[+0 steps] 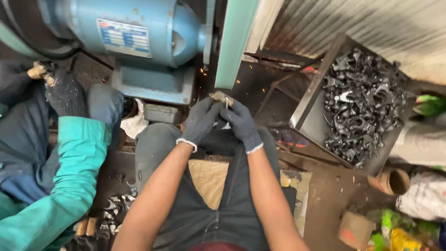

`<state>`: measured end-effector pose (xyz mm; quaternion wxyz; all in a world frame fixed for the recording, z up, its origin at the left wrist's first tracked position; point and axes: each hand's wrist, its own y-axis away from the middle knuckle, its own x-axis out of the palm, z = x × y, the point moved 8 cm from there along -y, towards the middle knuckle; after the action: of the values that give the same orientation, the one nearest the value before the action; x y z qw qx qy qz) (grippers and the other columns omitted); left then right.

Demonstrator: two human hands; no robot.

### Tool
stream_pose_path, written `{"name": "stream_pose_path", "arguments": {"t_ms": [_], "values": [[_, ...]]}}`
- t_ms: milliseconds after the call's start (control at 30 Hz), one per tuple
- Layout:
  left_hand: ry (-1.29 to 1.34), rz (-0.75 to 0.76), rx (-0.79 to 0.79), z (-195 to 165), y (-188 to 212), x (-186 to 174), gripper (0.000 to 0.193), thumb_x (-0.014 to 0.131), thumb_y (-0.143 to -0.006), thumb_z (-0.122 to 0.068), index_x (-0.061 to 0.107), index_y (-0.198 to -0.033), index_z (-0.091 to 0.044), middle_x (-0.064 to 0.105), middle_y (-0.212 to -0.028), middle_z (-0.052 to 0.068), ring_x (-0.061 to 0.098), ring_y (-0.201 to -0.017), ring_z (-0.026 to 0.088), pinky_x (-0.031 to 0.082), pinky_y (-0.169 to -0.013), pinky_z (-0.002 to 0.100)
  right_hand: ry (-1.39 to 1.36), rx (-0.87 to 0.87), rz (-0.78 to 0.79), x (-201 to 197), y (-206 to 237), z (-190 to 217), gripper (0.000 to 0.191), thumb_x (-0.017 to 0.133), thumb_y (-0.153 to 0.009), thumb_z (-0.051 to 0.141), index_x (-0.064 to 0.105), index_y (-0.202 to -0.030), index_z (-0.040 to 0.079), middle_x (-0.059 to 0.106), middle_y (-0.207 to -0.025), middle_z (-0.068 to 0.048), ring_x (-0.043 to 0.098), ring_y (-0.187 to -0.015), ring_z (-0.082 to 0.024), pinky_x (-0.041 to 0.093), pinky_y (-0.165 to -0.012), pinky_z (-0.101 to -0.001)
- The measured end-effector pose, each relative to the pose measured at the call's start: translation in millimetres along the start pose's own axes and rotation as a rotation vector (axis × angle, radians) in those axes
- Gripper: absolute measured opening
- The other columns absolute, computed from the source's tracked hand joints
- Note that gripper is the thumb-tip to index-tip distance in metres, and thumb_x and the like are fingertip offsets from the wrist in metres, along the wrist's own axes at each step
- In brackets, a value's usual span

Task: The person sits on the floor and repeatedly presses small metal parts against a belt grinder to smooth their edges. Sparks fly as the parts contact the belt. The person handles the parts one at a time, rotating them to grind different sides, and places finished pieces into a nearby metal tray.

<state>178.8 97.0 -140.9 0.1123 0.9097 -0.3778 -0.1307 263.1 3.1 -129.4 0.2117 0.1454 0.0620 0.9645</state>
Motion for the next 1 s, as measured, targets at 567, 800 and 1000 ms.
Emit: {"name": "stream_pose_path", "arguments": {"t_ms": [567, 800, 1000], "values": [[-0.331, -0.203, 0.096, -5, 1, -21, 0.048, 0.067, -0.095, -0.044, 0.075, -0.104, 0.003, 0.073, -0.091, 0.018, 0.07, -0.078, 0.023, 0.049, -0.07, 0.037, -0.204, -0.063, -0.06, -9, -18, -9, 0.043, 0.069, -0.09, 0.003, 0.059, -0.132, 0.0, 0.069, -0.118, -0.008, 0.069, -0.104, -0.016, 0.057, -0.092, -0.0314], [0.095, 0.213, -0.15, 19, 2, 14, 0.047, 0.066, -0.097, -0.043, 0.076, -0.097, 0.003, 0.073, -0.083, 0.006, 0.063, -0.072, 0.01, 0.051, -0.064, 0.031, -0.045, 0.018, 0.022, 2, 18, 9, 0.052, 0.068, -0.086, 0.003, 0.06, -0.137, 0.001, 0.07, -0.108, -0.006, 0.068, -0.088, -0.014, 0.056, -0.079, -0.0292], [-0.049, -0.181, 0.049, 15, -3, -12, 0.032, 0.055, -0.1, -0.026, 0.071, -0.103, 0.001, 0.073, -0.086, 0.017, 0.071, -0.079, 0.025, 0.052, -0.07, 0.041, -0.005, 0.006, -0.13, -11, -30, -14, 0.031, 0.07, -0.093, 0.01, 0.07, -0.119, -0.006, 0.071, -0.097, -0.004, 0.064, -0.081, -0.011, 0.053, -0.072, -0.027]]}}
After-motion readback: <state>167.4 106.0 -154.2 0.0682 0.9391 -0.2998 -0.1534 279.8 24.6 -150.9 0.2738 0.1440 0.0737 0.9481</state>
